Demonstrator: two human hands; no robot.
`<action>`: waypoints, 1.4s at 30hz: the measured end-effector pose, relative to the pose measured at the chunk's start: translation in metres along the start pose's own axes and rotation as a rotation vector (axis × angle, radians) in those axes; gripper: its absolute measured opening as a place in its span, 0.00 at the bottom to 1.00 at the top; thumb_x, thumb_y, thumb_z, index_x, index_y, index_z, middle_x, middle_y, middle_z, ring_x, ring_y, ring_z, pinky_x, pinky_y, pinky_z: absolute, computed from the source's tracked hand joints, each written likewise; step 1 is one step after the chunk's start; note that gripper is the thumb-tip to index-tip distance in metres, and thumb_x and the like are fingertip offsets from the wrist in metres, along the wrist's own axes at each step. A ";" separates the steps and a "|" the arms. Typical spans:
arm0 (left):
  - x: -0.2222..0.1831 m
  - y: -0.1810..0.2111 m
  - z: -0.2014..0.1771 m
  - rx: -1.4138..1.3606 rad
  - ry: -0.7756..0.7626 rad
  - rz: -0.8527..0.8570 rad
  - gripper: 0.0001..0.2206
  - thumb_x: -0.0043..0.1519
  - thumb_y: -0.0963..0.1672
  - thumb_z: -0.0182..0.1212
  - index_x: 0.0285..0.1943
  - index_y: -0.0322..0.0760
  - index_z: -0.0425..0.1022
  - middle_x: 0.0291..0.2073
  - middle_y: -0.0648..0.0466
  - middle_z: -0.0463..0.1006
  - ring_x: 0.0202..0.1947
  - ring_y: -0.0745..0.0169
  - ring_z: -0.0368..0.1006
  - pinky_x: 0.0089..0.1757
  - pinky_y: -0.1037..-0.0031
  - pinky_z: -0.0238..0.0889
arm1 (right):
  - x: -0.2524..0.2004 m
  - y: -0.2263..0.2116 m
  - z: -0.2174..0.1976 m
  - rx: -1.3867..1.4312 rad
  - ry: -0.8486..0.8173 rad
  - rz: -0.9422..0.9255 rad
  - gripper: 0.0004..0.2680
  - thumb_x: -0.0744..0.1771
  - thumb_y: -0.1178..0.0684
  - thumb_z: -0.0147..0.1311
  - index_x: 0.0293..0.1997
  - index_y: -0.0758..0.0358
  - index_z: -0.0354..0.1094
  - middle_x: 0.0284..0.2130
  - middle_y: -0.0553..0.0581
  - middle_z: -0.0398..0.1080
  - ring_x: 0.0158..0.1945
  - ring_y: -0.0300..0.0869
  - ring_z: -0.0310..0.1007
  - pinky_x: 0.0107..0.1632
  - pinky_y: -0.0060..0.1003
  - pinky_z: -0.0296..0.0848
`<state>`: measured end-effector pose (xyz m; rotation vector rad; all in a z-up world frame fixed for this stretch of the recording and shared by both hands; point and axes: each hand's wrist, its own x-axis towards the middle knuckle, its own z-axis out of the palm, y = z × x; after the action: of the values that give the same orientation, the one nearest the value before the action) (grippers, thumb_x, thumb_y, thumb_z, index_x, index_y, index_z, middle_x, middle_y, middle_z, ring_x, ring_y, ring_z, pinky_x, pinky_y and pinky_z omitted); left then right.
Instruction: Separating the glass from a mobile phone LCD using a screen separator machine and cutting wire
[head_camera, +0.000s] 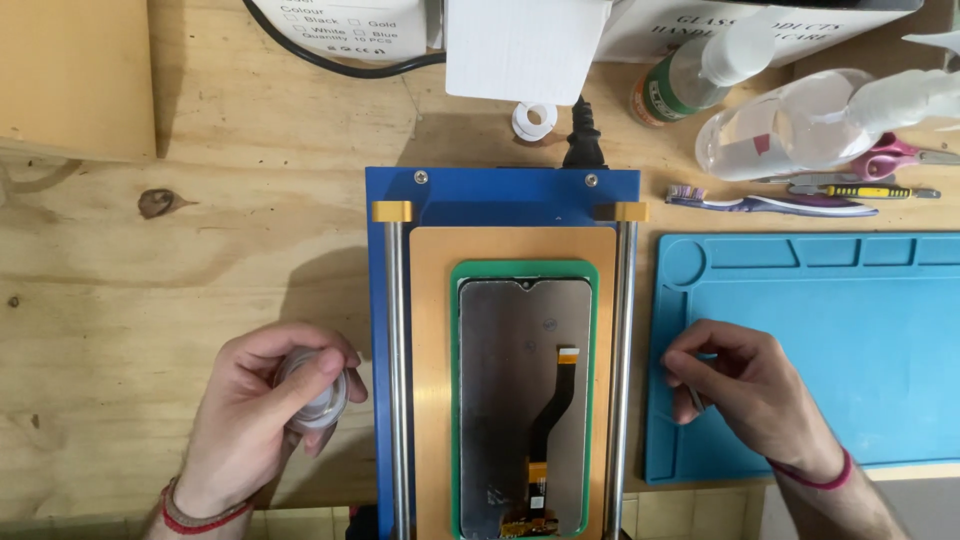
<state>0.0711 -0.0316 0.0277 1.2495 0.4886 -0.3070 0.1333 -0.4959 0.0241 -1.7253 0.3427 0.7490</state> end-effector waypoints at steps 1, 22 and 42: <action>0.000 0.002 0.002 0.000 0.000 0.001 0.08 0.66 0.42 0.68 0.40 0.27 0.82 0.24 0.36 0.85 0.12 0.63 0.71 0.11 0.79 0.61 | -0.001 0.003 -0.002 0.000 0.000 -0.001 0.06 0.69 0.61 0.63 0.34 0.75 0.78 0.23 0.66 0.76 0.18 0.50 0.79 0.25 0.38 0.77; 0.003 0.014 0.020 0.132 0.009 0.192 0.09 0.66 0.42 0.67 0.38 0.26 0.83 0.29 0.45 0.85 0.16 0.56 0.83 0.22 0.76 0.75 | -0.009 0.021 -0.020 -0.115 0.116 0.042 0.08 0.69 0.59 0.63 0.34 0.74 0.78 0.18 0.67 0.77 0.19 0.48 0.79 0.27 0.37 0.77; -0.025 -0.024 -0.005 -0.010 0.141 0.084 0.10 0.66 0.42 0.68 0.36 0.25 0.84 0.23 0.45 0.84 0.15 0.55 0.80 0.21 0.73 0.70 | 0.017 0.001 -0.011 -0.073 0.062 -0.104 0.04 0.70 0.61 0.61 0.37 0.71 0.74 0.23 0.64 0.75 0.21 0.51 0.82 0.28 0.37 0.79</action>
<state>0.0376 -0.0345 0.0191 1.2838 0.5562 -0.1462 0.1488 -0.5036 0.0143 -1.8239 0.2683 0.6405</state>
